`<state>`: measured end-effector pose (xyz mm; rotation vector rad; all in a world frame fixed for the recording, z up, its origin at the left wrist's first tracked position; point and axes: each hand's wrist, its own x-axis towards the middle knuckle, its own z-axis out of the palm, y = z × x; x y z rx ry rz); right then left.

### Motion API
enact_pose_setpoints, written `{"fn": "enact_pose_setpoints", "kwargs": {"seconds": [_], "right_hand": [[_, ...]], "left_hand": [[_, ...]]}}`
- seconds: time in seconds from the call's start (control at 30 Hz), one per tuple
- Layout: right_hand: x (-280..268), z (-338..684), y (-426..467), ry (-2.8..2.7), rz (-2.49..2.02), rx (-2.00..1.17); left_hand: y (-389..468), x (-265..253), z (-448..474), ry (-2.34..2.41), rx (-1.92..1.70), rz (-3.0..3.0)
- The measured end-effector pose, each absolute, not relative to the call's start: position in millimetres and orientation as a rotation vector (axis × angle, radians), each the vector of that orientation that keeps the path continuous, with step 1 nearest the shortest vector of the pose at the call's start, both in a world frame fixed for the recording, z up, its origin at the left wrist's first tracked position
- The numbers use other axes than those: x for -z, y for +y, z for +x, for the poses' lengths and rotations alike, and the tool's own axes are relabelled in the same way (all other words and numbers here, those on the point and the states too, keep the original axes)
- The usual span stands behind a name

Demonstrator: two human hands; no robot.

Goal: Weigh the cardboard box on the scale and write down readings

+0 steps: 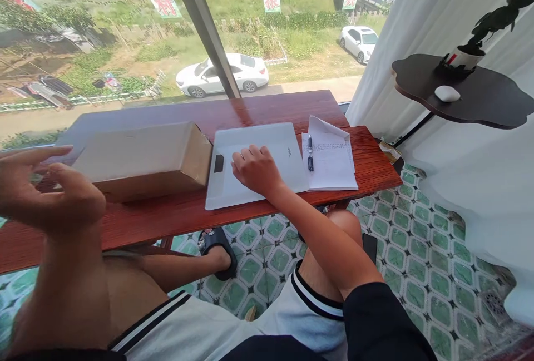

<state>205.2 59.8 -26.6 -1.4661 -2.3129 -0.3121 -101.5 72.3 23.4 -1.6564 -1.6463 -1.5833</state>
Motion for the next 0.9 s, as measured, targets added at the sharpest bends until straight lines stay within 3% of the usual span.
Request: {"fn": "enact_pose_setpoints", "kwargs": {"seconds": [0.13, 0.47, 0.63, 0.9], "right_hand": [[30, 198, 61, -2.331, -1.451, 0.298], [22, 188, 59, -2.181, -1.380, 0.136], [13, 176, 61, -1.796, -1.210, -0.261], [18, 151, 65, -1.554, -1.336, -0.885]], "left_hand": [[81, -21, -129, -1.481, 1.482, -1.484], [84, -16, -156, -1.580, 1.749, -1.385], [87, -13, -172, -1.811, 1.926, -1.470], [97, 3, -185, -2.148, 2.093, -1.611]]}}
